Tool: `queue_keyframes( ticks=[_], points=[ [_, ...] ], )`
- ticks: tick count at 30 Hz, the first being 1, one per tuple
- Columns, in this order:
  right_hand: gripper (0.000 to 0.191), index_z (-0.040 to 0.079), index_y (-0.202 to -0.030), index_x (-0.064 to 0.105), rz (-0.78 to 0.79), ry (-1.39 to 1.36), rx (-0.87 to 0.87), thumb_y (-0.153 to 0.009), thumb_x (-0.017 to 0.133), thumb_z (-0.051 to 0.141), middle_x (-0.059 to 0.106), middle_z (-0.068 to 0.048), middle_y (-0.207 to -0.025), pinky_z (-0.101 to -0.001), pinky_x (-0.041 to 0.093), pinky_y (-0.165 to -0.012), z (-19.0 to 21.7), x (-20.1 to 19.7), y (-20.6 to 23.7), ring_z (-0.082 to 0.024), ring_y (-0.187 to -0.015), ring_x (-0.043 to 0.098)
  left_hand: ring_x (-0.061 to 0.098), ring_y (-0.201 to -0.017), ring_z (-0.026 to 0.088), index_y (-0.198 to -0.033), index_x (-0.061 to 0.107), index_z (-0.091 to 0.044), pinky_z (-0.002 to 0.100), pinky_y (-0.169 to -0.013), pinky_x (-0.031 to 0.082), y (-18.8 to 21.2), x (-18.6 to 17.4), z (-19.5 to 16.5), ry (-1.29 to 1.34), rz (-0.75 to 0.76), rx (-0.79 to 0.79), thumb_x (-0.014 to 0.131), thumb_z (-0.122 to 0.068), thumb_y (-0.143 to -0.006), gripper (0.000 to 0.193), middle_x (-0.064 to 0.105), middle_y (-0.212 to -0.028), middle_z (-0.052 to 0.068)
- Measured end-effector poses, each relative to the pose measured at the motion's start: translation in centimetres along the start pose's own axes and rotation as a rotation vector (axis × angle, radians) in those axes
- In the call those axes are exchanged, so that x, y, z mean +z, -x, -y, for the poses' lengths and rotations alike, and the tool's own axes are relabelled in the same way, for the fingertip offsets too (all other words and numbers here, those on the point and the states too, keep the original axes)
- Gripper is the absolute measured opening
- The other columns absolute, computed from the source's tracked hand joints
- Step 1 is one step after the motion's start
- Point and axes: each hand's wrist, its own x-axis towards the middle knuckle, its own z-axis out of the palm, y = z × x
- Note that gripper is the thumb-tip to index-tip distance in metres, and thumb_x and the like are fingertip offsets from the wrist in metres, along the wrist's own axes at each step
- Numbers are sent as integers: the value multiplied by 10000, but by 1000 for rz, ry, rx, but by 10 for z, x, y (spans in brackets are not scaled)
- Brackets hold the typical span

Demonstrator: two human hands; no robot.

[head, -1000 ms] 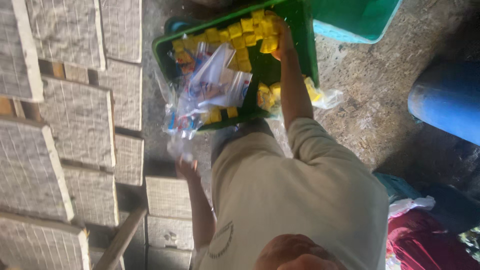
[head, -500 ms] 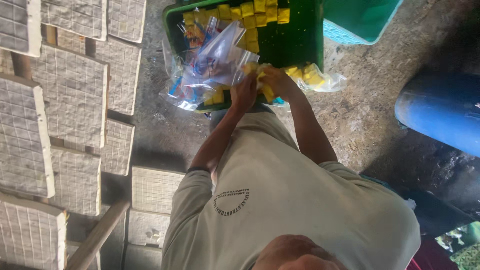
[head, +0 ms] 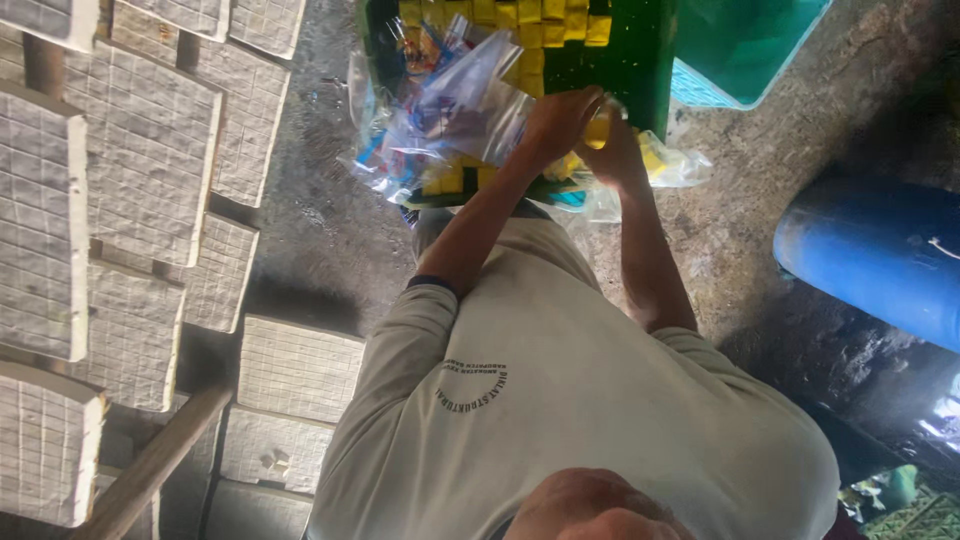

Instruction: The person picks yellow tofu cubes one at a time from a green tray on the floor and packs them into small clear plastic bags, then sets the filled bags aside. The person continues filling bags from the tray throughout the episode.

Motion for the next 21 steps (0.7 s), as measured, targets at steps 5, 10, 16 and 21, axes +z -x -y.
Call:
queue_keyframes(
  ticks=[5, 10, 16, 21],
  points=[
    [1016, -87, -1596, 225, -154, -86, -156, -856, 816, 282, 398, -344, -1561, -448, 565, -1020, 13, 11, 11, -429, -1436, 468, 715, -836, 374, -1122, 688, -165, 495, -704, 554, 5, -29, 15, 23, 98, -6, 625, -291, -998, 188, 753, -930, 130],
    [556, -19, -1317, 465, -311, 290, -47, -954, 731, 307, 533, -311, -1282, -503, 558, -856, 37, 29, 11, -452, -1166, 560, 711, -933, 365, -1173, 691, -164, 484, -797, 555, 21, -36, 29, 81, 135, 68, 653, -290, -993, 224, 758, -1000, 137],
    [185, 98, -955, 727, -617, 331, 152, -1053, 699, 252, 719, -182, -920, -505, 553, -716, 35, 4, 21, -379, -824, 696, 682, -884, 322, -1062, 572, -117, 471, -782, 556, 55, -136, 145, -281, -266, -324, 764, -524, -752, 547, 694, -1047, 152],
    [214, 102, -1166, 687, -679, 267, 300, -968, 754, 148, 692, -169, -1130, -480, 515, -913, 46, 19, 45, -356, -1084, 646, 682, -915, 298, -1127, 563, -124, 453, -785, 544, 130, -224, 241, 267, -421, -1143, 794, -430, -759, 532, 689, -1115, 150]
  ],
)
